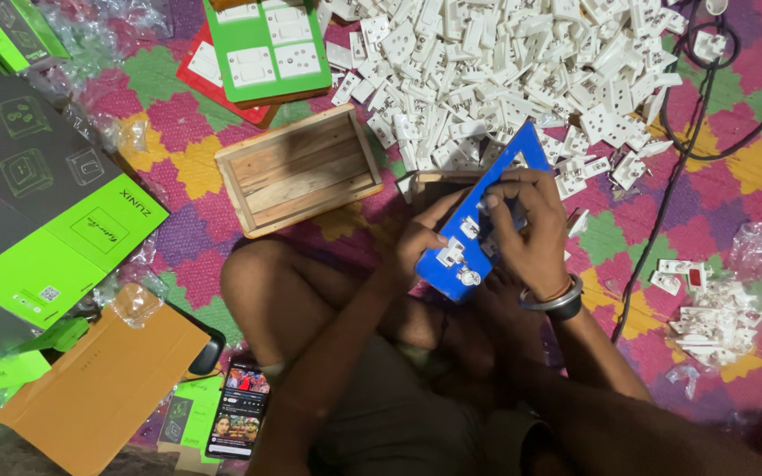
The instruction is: The person sits on the floor and assembles white electrical socket components into a blue plastic template. They pick up small metal screws from a wooden box and insert them into the sockets, securing them into place. The person handles the components one at a time, repeatedly reaching for screws and tightening them into the template.
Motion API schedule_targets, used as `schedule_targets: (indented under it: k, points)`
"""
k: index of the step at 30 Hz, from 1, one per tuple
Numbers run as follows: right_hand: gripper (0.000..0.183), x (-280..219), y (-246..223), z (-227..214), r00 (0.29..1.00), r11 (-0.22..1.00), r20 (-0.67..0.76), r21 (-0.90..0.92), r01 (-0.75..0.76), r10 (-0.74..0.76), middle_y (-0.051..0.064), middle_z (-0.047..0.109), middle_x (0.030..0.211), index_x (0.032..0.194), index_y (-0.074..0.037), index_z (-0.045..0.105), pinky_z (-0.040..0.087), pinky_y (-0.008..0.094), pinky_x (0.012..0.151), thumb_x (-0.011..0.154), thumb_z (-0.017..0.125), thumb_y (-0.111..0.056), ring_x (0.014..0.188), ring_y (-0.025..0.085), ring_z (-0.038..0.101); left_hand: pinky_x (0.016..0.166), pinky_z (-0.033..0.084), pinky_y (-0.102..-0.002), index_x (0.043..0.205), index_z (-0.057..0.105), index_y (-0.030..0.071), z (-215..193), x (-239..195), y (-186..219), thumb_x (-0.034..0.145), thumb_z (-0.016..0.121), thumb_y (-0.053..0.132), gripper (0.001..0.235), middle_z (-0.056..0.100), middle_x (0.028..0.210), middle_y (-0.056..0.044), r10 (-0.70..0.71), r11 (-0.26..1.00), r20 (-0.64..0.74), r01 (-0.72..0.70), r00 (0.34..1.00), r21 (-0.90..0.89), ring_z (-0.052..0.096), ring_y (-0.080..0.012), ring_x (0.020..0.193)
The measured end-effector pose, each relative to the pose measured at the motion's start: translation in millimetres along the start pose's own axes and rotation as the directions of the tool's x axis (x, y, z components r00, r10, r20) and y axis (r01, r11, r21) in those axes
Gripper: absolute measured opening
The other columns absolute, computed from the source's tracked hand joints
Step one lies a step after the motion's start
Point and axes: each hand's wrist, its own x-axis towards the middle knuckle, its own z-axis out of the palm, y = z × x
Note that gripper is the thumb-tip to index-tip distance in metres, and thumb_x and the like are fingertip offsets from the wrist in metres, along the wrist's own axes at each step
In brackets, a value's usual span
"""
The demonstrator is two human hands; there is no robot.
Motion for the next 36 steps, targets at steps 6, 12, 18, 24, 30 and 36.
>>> schedule_targets:
  k: [6,12,18,24,30,36]
  points:
    - [0.010,2.0,9.1,6.0,0.996,0.999,-0.086,-0.023,0.032,-0.034,0.013,0.065,0.106,0.097,0.000,0.071,0.051,0.034,0.085,0.090,0.077,-0.002,0.098,0.026,0.065,0.118,0.040,-0.031,0.160,0.036,-0.004,-0.1,2.1,-3.6,0.078,0.051,0.024,0.088,0.051,0.154,-0.016,0.043,0.996,0.021,-0.044,0.999,0.078,0.053,-0.0208,0.137]
    - [0.013,3.5,27.7,13.7,0.970,0.944,-0.132,0.288,-0.160,0.205,0.005,0.059,0.097,0.095,0.000,0.063,0.048,0.026,0.079,0.100,0.073,-0.006,0.087,0.011,0.057,0.113,0.045,-0.033,0.160,0.035,-0.004,3.1,0.5,-6.3,0.076,0.050,0.022,0.089,0.052,0.151,-0.018,-0.005,1.000,0.015,0.005,1.000,-0.003,0.056,-0.0226,0.132]
    - [0.012,-4.7,33.2,7.8,0.980,0.948,-0.058,0.270,-0.167,0.189,0.008,0.071,0.108,0.103,0.004,0.069,0.051,0.028,0.090,0.106,0.063,-0.006,0.098,0.014,0.065,0.112,0.046,-0.031,0.159,0.036,-0.005,2.8,2.3,-6.0,0.077,0.049,0.022,0.088,0.053,0.151,-0.019,0.003,0.999,0.000,-0.003,1.000,-0.035,0.058,-0.0222,0.131]
    - [0.019,-5.1,41.3,-6.2,0.974,0.925,0.085,0.306,-0.227,0.211,0.011,0.073,0.122,0.116,0.004,0.071,0.051,0.030,0.102,0.106,0.057,-0.005,0.115,0.016,0.067,0.111,0.046,-0.031,0.159,0.035,-0.006,-0.7,1.6,-9.0,0.078,0.048,0.022,0.087,0.056,0.148,-0.019,-0.025,0.997,-0.035,0.022,0.999,-0.077,0.059,-0.0222,0.128]
    - [0.018,-19.4,57.3,-11.3,0.942,0.782,0.066,0.540,-0.312,0.329,0.009,0.073,0.113,0.117,0.005,0.069,0.055,0.027,0.098,0.106,0.058,-0.002,0.105,0.014,0.069,0.112,0.046,-0.032,0.160,0.035,-0.005,-22.9,4.1,-24.9,0.081,0.049,0.020,0.084,0.056,0.150,-0.018,-0.029,0.992,-0.061,0.021,0.998,-0.120,0.060,-0.0224,0.130]
    - [0.011,-38.3,69.0,-17.0,0.915,0.783,0.005,0.515,-0.348,0.403,0.005,0.073,0.102,0.114,0.004,0.068,0.057,0.028,0.086,0.105,0.063,0.000,0.092,0.013,0.069,0.093,0.056,-0.037,0.162,0.033,0.004,-79.7,-9.3,-47.5,0.089,0.055,0.020,0.078,0.060,0.139,-0.017,0.039,0.927,-0.184,-0.105,0.982,-0.361,0.066,-0.0234,0.109]
